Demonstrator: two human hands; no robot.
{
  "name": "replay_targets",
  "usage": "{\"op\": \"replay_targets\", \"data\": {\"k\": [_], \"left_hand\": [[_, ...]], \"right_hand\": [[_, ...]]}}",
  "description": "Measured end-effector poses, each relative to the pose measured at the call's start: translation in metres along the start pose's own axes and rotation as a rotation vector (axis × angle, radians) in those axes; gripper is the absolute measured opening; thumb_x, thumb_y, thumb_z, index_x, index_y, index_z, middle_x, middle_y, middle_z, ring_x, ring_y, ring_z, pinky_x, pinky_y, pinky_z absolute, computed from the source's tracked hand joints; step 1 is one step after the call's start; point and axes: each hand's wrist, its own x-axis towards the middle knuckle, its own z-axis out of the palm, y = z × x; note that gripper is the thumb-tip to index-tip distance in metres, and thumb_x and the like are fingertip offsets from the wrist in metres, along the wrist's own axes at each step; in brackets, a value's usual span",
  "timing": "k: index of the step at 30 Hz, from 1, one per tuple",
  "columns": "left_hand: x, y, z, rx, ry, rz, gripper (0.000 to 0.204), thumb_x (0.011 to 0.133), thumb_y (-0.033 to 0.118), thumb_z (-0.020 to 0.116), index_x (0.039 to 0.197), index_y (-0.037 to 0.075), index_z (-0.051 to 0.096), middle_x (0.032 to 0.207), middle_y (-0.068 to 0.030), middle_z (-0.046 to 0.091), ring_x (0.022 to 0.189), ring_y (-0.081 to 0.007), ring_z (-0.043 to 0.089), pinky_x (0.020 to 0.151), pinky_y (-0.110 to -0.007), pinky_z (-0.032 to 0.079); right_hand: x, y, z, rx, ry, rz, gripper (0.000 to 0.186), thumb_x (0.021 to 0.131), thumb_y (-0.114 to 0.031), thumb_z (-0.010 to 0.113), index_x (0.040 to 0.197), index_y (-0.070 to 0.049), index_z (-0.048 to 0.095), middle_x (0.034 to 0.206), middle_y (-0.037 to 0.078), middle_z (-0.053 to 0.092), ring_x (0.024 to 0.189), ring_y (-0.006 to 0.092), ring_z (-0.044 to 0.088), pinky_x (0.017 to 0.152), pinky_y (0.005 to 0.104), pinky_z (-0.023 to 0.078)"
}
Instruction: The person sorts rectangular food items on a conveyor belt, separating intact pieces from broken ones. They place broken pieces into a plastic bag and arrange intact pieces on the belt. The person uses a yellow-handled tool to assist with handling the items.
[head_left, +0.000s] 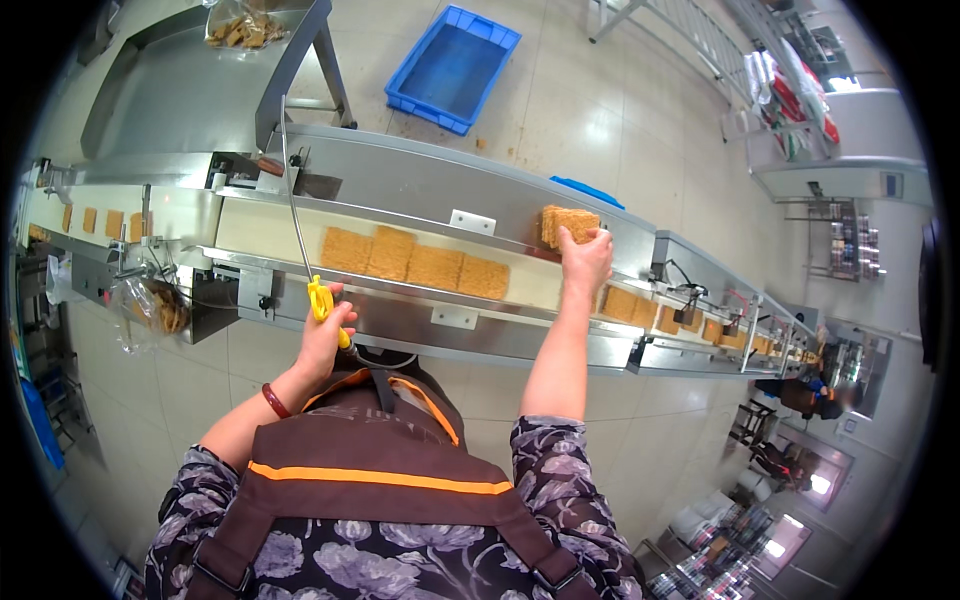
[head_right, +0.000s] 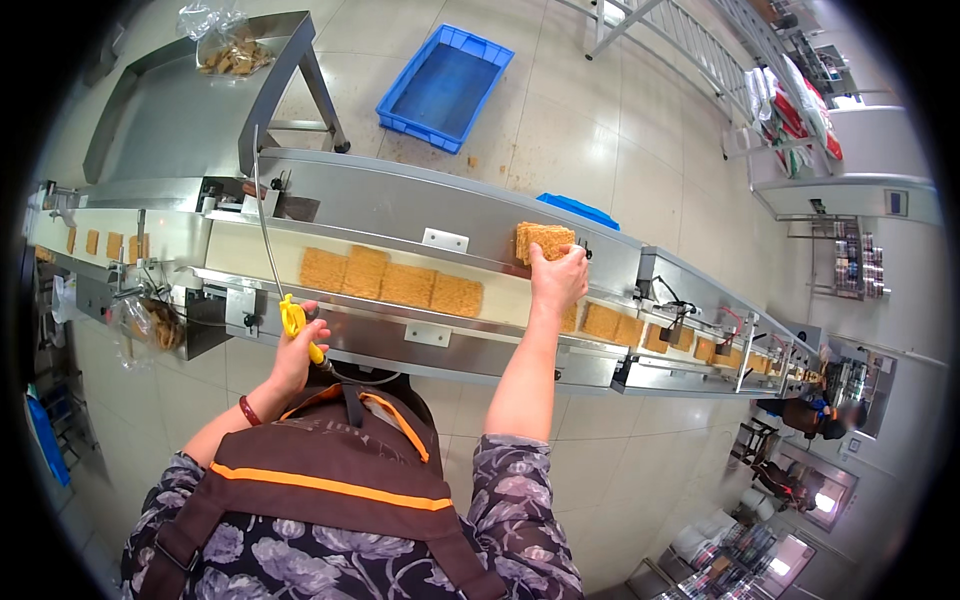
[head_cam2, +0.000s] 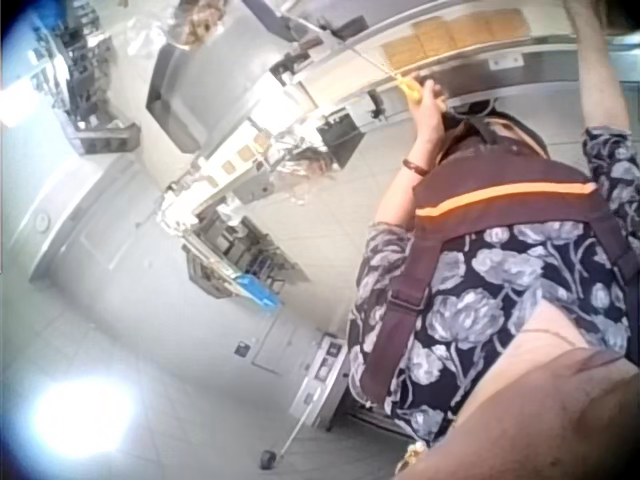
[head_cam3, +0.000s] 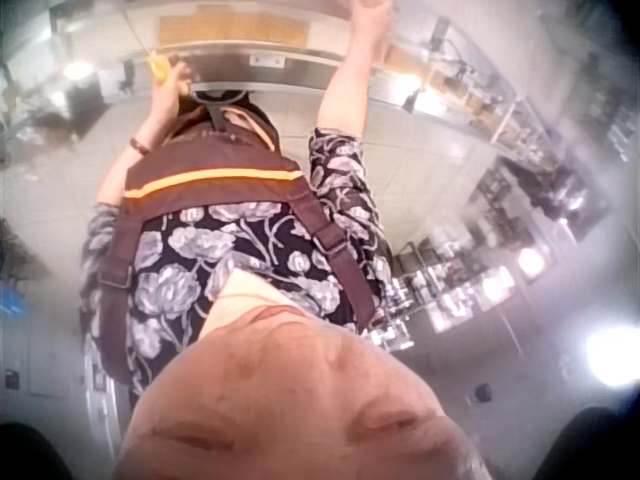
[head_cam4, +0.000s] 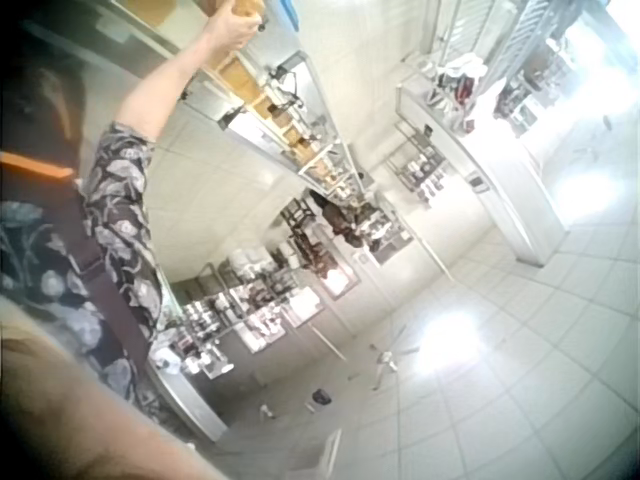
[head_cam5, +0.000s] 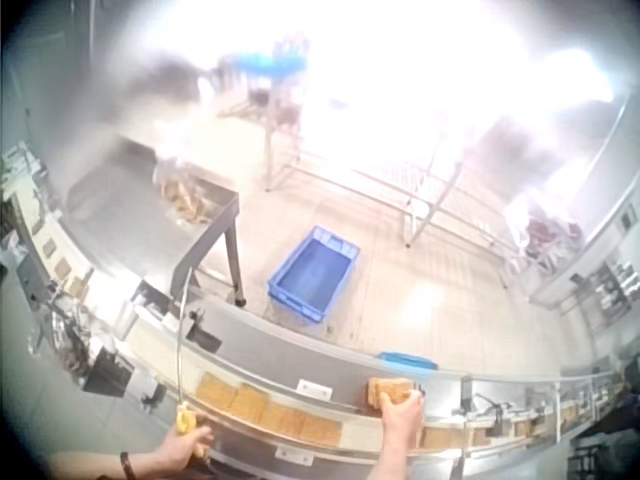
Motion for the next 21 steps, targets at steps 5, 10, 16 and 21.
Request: {"op": "replay_targets", "data": {"k": [5,10,16,21], "left_hand": [[-0.001,0.002,0.005,0.022,0.013,0.004,0.039,0.094,0.019,0.058,0.131,0.012,0.047,0.106,-0.0026,0.054,0.093,-0.0109,0.056,0.074,-0.027,0.050],[0.000,-0.001,0.012,0.046,-0.015,-0.008,0.040,0.093,0.020,0.058,0.131,0.012,0.047,0.106,-0.0024,0.054,0.093,-0.0107,0.055,0.075,-0.028,0.049],[-0.003,-0.002,0.018,0.059,-0.022,-0.015,0.039,0.094,0.020,0.058,0.131,0.011,0.047,0.107,-0.0023,0.053,0.092,-0.0095,0.055,0.074,-0.026,0.049],[-0.003,-0.004,0.020,0.083,-0.037,-0.018,0.039,0.094,0.020,0.058,0.131,0.011,0.047,0.107,-0.0021,0.053,0.092,-0.0095,0.055,0.075,-0.026,0.049]], "right_hand": [[-0.027,0.020,0.007,-0.034,0.251,-0.171,0.036,0.074,-0.031,0.075,0.094,-0.010,0.055,0.095,0.009,0.061,0.095,0.0314,0.058,0.078,0.0475,0.044],[-0.050,0.023,0.017,0.146,0.112,-0.085,0.031,0.076,-0.032,0.076,0.086,-0.007,0.059,0.091,0.011,0.060,0.089,0.0311,0.058,0.076,0.0431,0.046],[-0.108,-0.004,0.035,-0.193,0.016,-0.227,0.045,0.075,-0.042,0.076,0.104,-0.009,0.065,0.104,0.009,0.060,0.098,0.0287,0.056,0.081,0.0440,0.045],[-0.099,0.007,0.048,0.039,-0.001,-0.128,0.043,0.076,-0.035,0.076,0.103,-0.006,0.060,0.105,0.011,0.060,0.097,0.0304,0.057,0.085,0.0425,0.046]]}}
